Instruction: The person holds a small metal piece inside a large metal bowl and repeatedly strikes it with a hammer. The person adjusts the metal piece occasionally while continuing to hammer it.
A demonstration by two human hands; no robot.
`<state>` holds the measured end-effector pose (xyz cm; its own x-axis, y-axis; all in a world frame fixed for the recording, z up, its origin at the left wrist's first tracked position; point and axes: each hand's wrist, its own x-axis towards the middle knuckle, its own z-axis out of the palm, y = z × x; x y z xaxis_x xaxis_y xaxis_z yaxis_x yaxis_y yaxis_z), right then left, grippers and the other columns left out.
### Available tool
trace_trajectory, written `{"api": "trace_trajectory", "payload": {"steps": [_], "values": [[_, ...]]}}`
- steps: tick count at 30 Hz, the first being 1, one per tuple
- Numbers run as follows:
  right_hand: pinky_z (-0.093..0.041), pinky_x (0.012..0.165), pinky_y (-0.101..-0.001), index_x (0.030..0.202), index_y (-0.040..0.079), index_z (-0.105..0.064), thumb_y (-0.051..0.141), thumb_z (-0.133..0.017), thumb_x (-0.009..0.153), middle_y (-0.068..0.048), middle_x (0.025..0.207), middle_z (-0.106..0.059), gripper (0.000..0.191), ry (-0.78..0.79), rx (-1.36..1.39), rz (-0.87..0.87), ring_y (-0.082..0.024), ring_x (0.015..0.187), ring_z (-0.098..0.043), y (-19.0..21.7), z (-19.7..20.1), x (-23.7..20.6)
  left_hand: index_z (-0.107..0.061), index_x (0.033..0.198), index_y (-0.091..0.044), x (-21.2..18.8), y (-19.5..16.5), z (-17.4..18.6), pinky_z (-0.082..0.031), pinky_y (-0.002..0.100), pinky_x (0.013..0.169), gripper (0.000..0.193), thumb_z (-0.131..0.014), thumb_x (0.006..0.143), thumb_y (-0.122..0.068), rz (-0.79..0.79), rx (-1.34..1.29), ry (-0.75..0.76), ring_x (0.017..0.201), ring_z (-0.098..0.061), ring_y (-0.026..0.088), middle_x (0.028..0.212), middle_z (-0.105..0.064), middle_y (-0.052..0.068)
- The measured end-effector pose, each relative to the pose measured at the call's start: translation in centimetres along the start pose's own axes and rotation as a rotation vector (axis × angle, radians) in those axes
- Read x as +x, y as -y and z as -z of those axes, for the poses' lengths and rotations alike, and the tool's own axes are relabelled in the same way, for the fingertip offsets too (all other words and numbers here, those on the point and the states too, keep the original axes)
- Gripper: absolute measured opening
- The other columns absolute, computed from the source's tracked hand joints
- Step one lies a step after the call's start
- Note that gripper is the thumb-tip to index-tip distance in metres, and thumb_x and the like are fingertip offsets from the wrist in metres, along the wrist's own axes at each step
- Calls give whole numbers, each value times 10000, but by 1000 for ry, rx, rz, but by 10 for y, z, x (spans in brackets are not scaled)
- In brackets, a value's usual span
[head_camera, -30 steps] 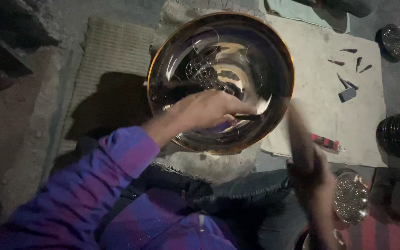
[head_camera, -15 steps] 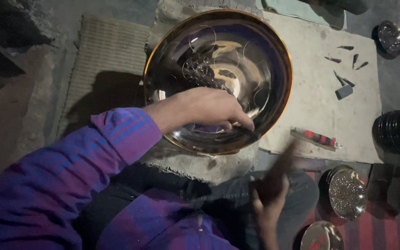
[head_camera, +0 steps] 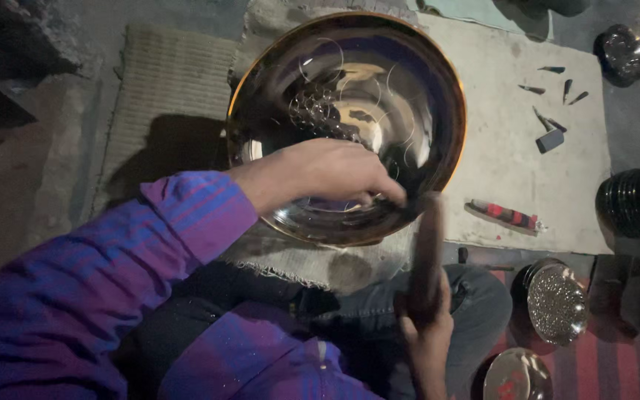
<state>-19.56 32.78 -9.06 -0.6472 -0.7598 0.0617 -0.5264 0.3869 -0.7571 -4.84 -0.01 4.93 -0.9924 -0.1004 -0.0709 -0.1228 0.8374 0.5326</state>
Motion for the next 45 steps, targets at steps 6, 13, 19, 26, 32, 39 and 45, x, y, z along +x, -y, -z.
{"api": "trace_trajectory", "payload": {"steps": [6,13,19,26,32,39,45], "values": [[-538,917,-357,1540,59,-398,-13,-747,794,-152,1080,-696,827,-9,147,-57,-219,1004,-685,13,12,-2,-623,1346,-321,-9,9,1,-577,429,829,520,-730,843,-242,34,-161,-70,990,-745,214,1064,-773,22],[-530,922,-370,1558,58,-339,-13,-755,726,-179,1257,-658,933,55,27,51,-272,1137,-674,-3,6,-4,-651,1328,-334,-5,18,-4,-554,445,846,488,-728,855,-246,-27,-119,-1,983,-724,241,1037,-775,37],[-458,896,-416,1521,8,-246,-56,-792,818,-262,1186,-517,893,-219,447,-9,-347,1058,-522,-34,-19,-15,-663,1308,-322,-9,20,-1,-550,451,853,474,-746,850,-233,-93,-130,-53,993,-720,249,1046,-780,36],[-497,893,-324,1626,72,-289,-98,-720,876,-140,1075,-569,881,-151,458,76,-212,948,-570,-4,-24,0,-691,1269,-372,-7,14,-1,-556,450,840,443,-722,860,-207,-42,-32,23,988,-718,255,1067,-770,21],[-524,934,-345,1620,73,-335,-60,-701,784,-163,1331,-570,922,-93,552,13,-235,1056,-593,14,-16,4,-659,1294,-364,-11,11,4,-555,455,848,461,-740,856,-248,-36,-28,19,983,-718,263,1035,-773,30],[-511,975,-313,1546,69,-414,4,-773,780,-181,1258,-685,848,-22,-23,138,-193,1094,-663,25,15,23,-655,1285,-316,-25,9,9,-551,463,820,440,-705,868,-186,2,-148,-83,958,-720,283,1062,-770,32],[-543,915,-282,1597,77,-353,-3,-751,805,-146,1168,-724,890,73,115,69,-155,1005,-692,40,21,39,-627,1344,-340,-38,8,0,-550,459,850,462,-652,924,-148,151,-201,-183,982,-731,257,1040,-781,35]]}}
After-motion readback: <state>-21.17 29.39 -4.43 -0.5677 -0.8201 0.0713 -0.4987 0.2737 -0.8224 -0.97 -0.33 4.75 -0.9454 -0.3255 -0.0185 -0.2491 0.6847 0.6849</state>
